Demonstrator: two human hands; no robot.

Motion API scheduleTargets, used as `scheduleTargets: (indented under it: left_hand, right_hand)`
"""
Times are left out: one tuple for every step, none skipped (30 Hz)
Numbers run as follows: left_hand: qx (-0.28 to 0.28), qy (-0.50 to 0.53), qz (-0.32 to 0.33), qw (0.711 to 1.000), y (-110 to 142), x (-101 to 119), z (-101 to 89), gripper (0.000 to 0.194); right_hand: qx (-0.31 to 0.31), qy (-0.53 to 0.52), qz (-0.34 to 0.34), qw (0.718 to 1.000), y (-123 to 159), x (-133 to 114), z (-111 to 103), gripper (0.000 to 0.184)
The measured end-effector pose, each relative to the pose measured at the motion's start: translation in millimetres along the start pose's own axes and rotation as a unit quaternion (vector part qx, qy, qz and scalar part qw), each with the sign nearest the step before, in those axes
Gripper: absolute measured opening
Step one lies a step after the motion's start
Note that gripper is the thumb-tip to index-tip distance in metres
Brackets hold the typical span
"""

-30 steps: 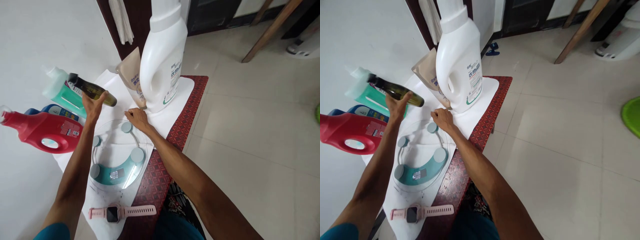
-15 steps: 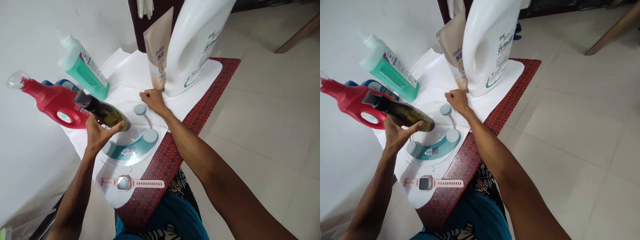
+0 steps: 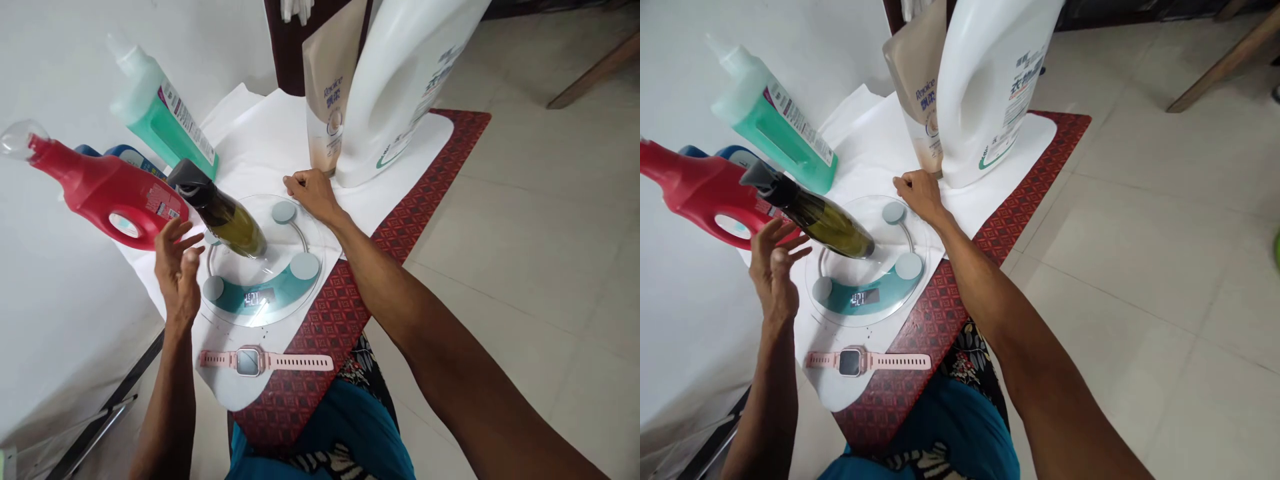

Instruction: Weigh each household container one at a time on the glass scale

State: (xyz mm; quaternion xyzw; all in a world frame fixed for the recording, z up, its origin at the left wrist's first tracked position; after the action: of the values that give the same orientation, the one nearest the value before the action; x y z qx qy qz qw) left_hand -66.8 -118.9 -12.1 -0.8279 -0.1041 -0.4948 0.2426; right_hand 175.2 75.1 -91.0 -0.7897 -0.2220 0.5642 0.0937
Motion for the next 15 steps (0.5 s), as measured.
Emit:
scheduleTargets:
  left_hand:
    - [0.041,0.007,-0.024,0.999,5.8,-9.1,-10.5,0.065]
    - [0.078,0.011,-0.054,0.995,12.0,-19.0,-20.5,0.061]
    - [0.109,0.013,-0.086,0.99,18.4,-29.2,-29.5,0.059]
    - [0.132,0.013,-0.117,0.984,24.9,-38.8,-37.1,0.057]
    - [0.15,0.013,-0.144,0.978,31.2,-47.4,-43.2,0.056]
    - [0.164,0.013,-0.164,0.973,37.0,-54.4,-48.0,0.054]
    - [0.174,0.014,-0.178,0.968,42.2,-59.9,-51.3,0.053]
    - [0.181,0.016,-0.187,0.965,46.6,-63.6,-53.3,0.051]
    - [0.185,0.018,-0.193,0.964,49.8,-65.9,-54.1,0.049]
    - [0.186,0.022,-0.196,0.963,52.1,-67.0,-54.0,0.048]
    - [0.188,0.025,-0.197,0.962,53.2,-66.9,-53.3,0.047]
    - [0.189,0.029,-0.194,0.962,53.5,-66.0,-52.3,0.047]
    - [0.192,0.033,-0.189,0.963,52.9,-64.4,-51.2,0.047]
    - [0.194,0.036,-0.18,0.964,51.7,-62.2,-50.2,0.048]
    - [0.195,0.039,-0.171,0.965,50.1,-59.7,-49.1,0.049]
  right_hand:
    - [0.001,0.001,-0.002,1.0,0.3,-0.1,0.1,0.043]
    - [0.003,0.003,-0.004,1.0,0.6,0.1,0.2,0.043]
    - [0.003,0.004,-0.006,1.0,0.8,0.7,0.5,0.043]
    - [0.003,0.005,-0.007,1.0,1.0,1.6,0.9,0.043]
    - [0.003,0.006,-0.008,1.0,1.0,2.8,1.3,0.044]
    - [0.003,0.005,-0.01,1.0,1.0,4.0,1.8,0.044]
    - [0.001,0.005,-0.012,1.0,1.0,5.3,2.4,0.044]
    - [0.0,0.004,-0.013,1.0,1.0,6.4,2.9,0.044]
    - [0.001,0.002,-0.013,1.0,1.1,7.4,3.2,0.044]
    - [0.001,-0.001,-0.014,1.0,1.3,8.2,3.5,0.044]
    - [0.002,-0.004,-0.015,1.0,1.6,8.8,3.7,0.044]
    - [0.005,-0.007,-0.016,1.0,1.9,9.3,3.8,0.044]
    - [0.006,-0.01,-0.016,1.0,2.2,9.9,4.0,0.043]
    - [0.008,-0.012,-0.017,1.0,2.5,10.4,4.1,0.043]
    - [0.009,-0.012,-0.018,1.0,2.7,11.0,4.3,0.043]
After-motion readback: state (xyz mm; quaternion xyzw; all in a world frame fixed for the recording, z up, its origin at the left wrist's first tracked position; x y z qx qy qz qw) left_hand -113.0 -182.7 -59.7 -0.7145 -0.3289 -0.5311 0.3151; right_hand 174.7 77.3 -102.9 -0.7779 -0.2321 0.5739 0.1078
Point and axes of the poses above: each hand's wrist, its own y-axis away from the middle knuckle, its own z-axis out of the palm, x = y × z, the point moved 4 cm from there along -y, towards the middle knuckle, and after that the axes turned 13 degrees about -z, right-handed, at the moved point
